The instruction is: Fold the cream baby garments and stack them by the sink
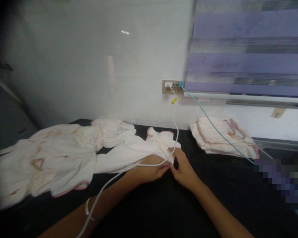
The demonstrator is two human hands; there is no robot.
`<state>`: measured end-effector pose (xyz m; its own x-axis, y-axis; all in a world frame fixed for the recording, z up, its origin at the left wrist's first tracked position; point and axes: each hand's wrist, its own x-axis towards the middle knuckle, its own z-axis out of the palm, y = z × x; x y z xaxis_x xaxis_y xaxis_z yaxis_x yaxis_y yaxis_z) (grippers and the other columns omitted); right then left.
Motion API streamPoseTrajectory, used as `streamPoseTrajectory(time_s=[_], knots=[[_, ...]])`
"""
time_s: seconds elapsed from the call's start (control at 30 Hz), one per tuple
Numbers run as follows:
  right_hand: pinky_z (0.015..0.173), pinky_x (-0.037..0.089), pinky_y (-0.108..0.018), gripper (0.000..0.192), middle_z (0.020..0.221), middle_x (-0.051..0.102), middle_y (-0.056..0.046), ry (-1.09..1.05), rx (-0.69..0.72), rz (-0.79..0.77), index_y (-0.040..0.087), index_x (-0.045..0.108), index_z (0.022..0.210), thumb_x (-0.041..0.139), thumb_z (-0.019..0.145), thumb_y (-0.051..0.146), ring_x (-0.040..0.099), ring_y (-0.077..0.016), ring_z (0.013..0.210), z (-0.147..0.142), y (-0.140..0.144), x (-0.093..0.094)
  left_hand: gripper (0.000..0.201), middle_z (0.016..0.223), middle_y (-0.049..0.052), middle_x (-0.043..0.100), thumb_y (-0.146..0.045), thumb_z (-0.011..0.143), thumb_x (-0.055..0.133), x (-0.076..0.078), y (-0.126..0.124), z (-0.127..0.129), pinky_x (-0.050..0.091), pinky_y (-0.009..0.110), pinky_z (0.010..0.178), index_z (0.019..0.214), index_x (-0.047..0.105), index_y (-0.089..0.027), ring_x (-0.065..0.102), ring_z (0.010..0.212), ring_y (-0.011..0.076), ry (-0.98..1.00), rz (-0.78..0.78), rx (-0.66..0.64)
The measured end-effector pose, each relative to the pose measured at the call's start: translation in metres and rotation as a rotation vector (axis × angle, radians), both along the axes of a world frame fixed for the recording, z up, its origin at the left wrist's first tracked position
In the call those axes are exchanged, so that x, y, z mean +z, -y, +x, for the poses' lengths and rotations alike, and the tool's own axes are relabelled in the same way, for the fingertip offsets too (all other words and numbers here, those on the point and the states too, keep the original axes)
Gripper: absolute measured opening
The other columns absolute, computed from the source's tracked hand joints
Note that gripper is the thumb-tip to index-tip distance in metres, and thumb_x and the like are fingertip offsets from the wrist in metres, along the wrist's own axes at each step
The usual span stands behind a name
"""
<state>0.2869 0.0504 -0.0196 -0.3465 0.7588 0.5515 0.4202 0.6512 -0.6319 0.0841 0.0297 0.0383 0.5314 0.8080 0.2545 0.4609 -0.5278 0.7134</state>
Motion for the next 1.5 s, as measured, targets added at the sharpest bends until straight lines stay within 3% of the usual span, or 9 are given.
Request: streamPoseTrajectory(time_s=[0.1, 0.2, 0.4, 0.53, 0.77, 1.07, 1.2, 1.33, 1.5], knots=[[0.114, 0.039, -0.049, 0.038, 0.137, 0.06, -0.014, 0.028, 0.021, 0.072, 0.021, 0.068, 0.118, 0.064, 0.081, 0.022, 0.052, -0.0301, 0.131, 0.003, -0.003, -0.007, 0.022, 0.096, 0.008, 0.072, -0.017, 0.09, 0.059, 0.001, 0.01, 0.005, 0.048, 0.037, 0.088, 0.1, 0.077, -0.025, 0.066, 0.09, 0.0279, -0.219, 0.269, -0.122], [0.105, 0.045, -0.044, 0.028, 0.12, 0.069, -0.012, -0.008, -0.006, -0.021, 0.02, 0.069, 0.112, 0.056, 0.088, 0.024, 0.061, -0.0274, 0.115, 0.005, -0.004, -0.004, 0.029, 0.104, 0.009, 0.072, -0.018, 0.096, 0.05, 0.004, 0.016, 0.009, 0.048, 0.036, 0.088, 0.114, 0.072, -0.023, 0.066, 0.097, 0.0273, -0.292, 0.403, -0.179], [0.081, 0.047, -0.031, 0.026, 0.091, 0.071, -0.005, -0.051, -0.13, -0.16, 0.019, 0.066, 0.098, 0.043, 0.096, 0.029, 0.063, -0.0215, 0.087, 0.006, 0.0, 0.015, 0.029, 0.112, 0.012, 0.064, -0.021, 0.099, 0.046, 0.012, 0.01, 0.005, 0.043, 0.039, 0.099, 0.118, 0.068, -0.02, 0.057, 0.109, 0.0262, -0.31, 0.538, 0.024], [0.083, 0.047, -0.031, 0.026, 0.085, 0.068, -0.003, -0.11, -0.174, -0.131, 0.02, 0.065, 0.086, 0.044, 0.094, 0.032, 0.062, -0.0223, 0.09, 0.008, -0.003, 0.015, 0.029, 0.124, 0.012, 0.06, -0.03, 0.101, 0.049, 0.012, 0.0, -0.005, 0.042, 0.04, 0.103, 0.121, 0.068, -0.021, 0.053, 0.119, 0.027, -0.314, 0.582, 0.107], [0.099, 0.048, -0.038, 0.039, 0.125, 0.071, -0.01, -0.337, -0.302, -0.175, 0.018, 0.072, 0.114, 0.05, 0.09, 0.04, 0.062, -0.0269, 0.116, 0.011, -0.012, 0.006, 0.071, 0.13, 0.01, 0.064, -0.07, 0.092, 0.052, 0.012, -0.006, -0.017, 0.042, 0.045, 0.106, 0.151, 0.049, -0.03, 0.059, 0.119, 0.0325, -0.479, 0.312, 0.334], [0.094, 0.051, -0.038, 0.043, 0.113, 0.075, -0.011, -0.537, -0.464, -0.169, 0.014, 0.074, 0.113, 0.048, 0.09, 0.039, 0.066, -0.0266, 0.103, 0.021, -0.016, 0.009, 0.069, 0.124, 0.011, 0.068, -0.076, 0.091, 0.045, 0.023, -0.019, -0.046, 0.046, 0.039, 0.098, 0.131, 0.066, -0.024, 0.063, 0.114, 0.0311, -0.519, 0.116, 0.247], [0.104, 0.046, -0.044, 0.039, 0.122, 0.07, -0.013, -0.373, -0.431, -0.057, 0.017, 0.069, 0.119, 0.047, 0.092, 0.036, 0.062, -0.0275, 0.114, 0.022, -0.015, 0.011, 0.067, 0.132, 0.014, 0.064, -0.069, 0.094, 0.046, 0.011, -0.019, -0.039, 0.044, 0.037, 0.102, 0.135, 0.06, -0.018, 0.059, 0.122, 0.0313, -0.521, 0.168, 0.228], [0.11, 0.041, -0.047, 0.033, 0.124, 0.065, -0.014, -0.099, -0.361, 0.14, 0.018, 0.065, 0.117, 0.052, 0.088, 0.029, 0.057, -0.0291, 0.121, 0.014, -0.009, 0.012, 0.07, 0.132, 0.018, 0.064, -0.068, 0.096, 0.039, 0.001, -0.014, -0.025, 0.048, 0.041, 0.094, 0.138, 0.055, -0.014, 0.066, 0.113, 0.0345, -0.568, 0.165, 0.233], [0.098, 0.048, -0.041, 0.029, 0.108, 0.068, -0.01, 0.038, -0.216, 0.107, 0.019, 0.065, 0.11, 0.045, 0.089, 0.023, 0.063, -0.0249, 0.105, 0.008, -0.007, 0.009, 0.07, 0.121, 0.016, 0.071, -0.071, 0.094, 0.039, 0.004, -0.008, -0.016, 0.049, 0.041, 0.089, 0.135, 0.059, -0.018, 0.069, 0.106, 0.0349, -0.554, 0.137, 0.134]])
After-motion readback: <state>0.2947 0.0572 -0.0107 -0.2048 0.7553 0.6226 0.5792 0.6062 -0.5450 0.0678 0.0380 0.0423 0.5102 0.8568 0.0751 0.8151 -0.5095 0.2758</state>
